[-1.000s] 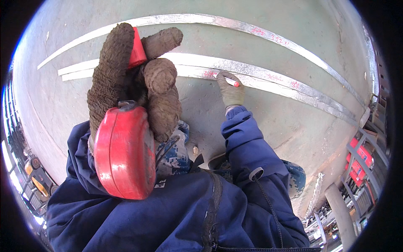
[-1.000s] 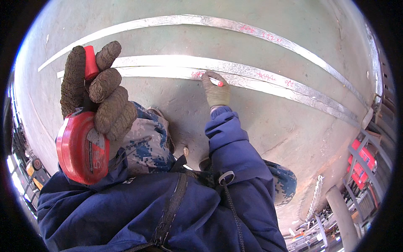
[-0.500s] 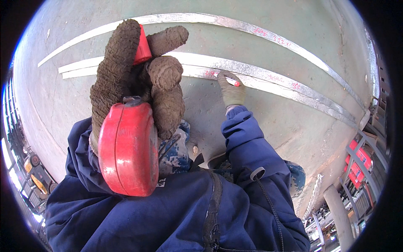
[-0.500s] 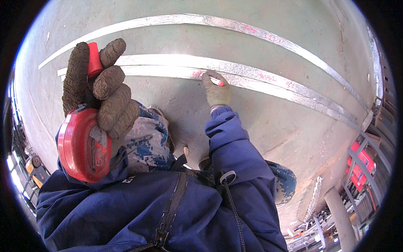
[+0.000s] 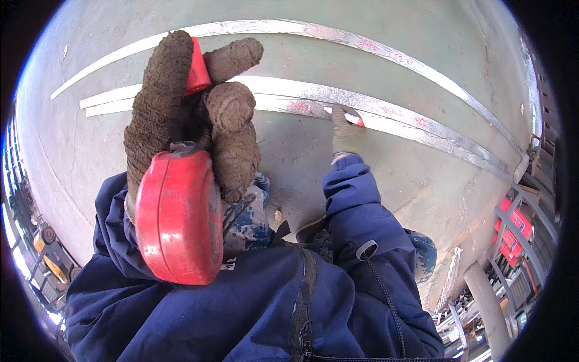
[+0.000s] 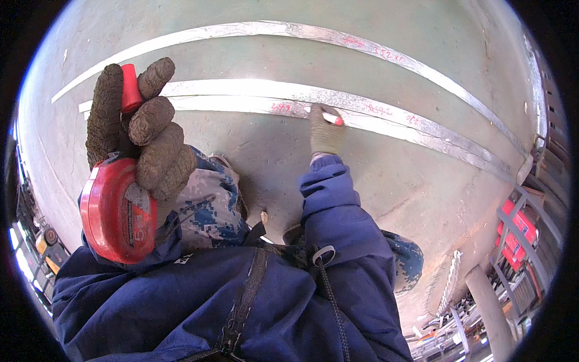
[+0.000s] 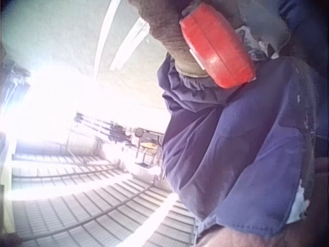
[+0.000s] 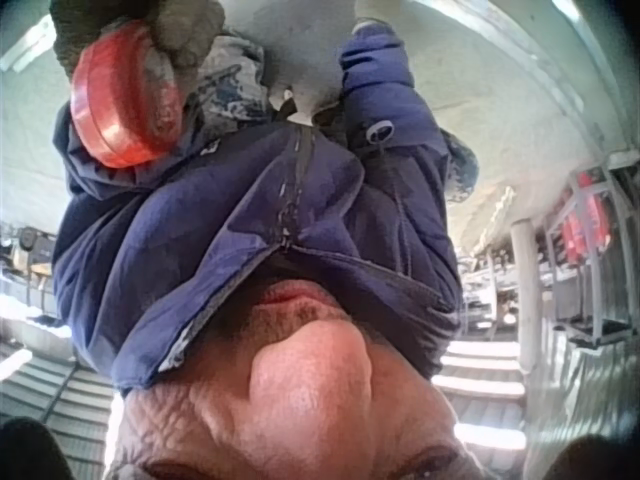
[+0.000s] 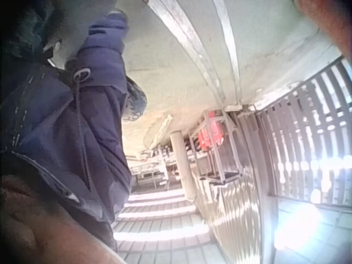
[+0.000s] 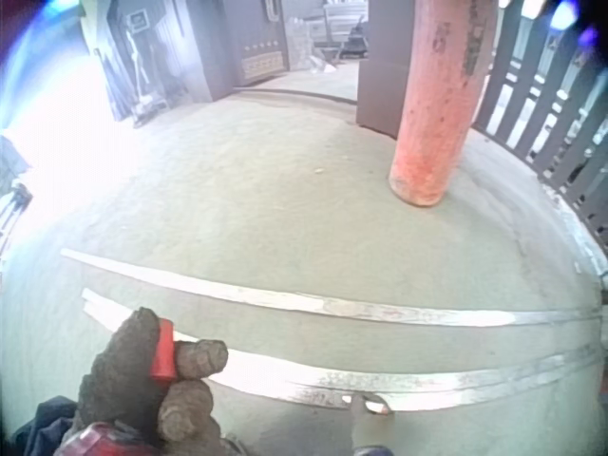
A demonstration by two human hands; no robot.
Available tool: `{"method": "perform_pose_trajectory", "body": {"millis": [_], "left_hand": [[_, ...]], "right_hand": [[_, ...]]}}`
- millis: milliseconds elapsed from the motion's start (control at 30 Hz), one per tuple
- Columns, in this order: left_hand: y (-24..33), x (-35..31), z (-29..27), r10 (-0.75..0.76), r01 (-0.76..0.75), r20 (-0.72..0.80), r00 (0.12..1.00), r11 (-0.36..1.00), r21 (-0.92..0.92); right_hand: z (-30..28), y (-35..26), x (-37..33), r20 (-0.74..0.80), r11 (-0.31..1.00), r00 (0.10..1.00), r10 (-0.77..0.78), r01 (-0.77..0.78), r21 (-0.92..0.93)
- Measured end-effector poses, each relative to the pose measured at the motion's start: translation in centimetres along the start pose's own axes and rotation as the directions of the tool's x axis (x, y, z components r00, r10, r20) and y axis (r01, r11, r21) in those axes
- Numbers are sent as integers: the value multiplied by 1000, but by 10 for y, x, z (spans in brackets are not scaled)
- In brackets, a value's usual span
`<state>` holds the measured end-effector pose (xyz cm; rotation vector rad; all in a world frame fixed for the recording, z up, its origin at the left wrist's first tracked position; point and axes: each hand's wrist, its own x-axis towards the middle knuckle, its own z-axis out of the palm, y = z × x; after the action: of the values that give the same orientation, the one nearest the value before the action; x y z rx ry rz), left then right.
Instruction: The person measures and marks multiple metal strips laid on the floor using a tape measure and a red marker. They write numerical values on each strip, then briefly write on a white paper placed on a green circular object before returning to mark additional strips.
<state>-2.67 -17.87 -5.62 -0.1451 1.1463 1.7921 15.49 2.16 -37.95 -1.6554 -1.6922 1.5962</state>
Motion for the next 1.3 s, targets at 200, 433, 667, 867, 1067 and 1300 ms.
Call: {"method": "perform_pose_trajectory", "body": {"millis": [200, 433, 667, 867, 1067, 1300], "left_hand": [[0, -2, 1, 0, 0, 1, 1000, 1000, 5], [1, -1, 2, -4, 4, 12, 1000, 1000, 16], [0, 0, 4, -5, 4, 11, 1000, 1000, 31], [3, -1, 7, -15, 14, 18, 1000, 999, 38], [1, 1, 8, -23, 22, 21, 1000, 999, 39], [-1, 2, 13, -33, 32, 20, 999, 999, 39]], "right_hand": [[-25, -8, 2, -155, 999, 987, 46, -44, 16], [-27, -2, 5, -94, 998, 994, 54, -55, -17], [-28, -2, 6, -69, 994, 997, 29, -36, -100], [-27, 1, 8, -72, 994, 997, 33, -40, -104], [-26, 3, 6, -62, 998, 998, 22, -26, -63], [-23, -2, 5, -32, 979, 999, 27, -33, -203]]}}
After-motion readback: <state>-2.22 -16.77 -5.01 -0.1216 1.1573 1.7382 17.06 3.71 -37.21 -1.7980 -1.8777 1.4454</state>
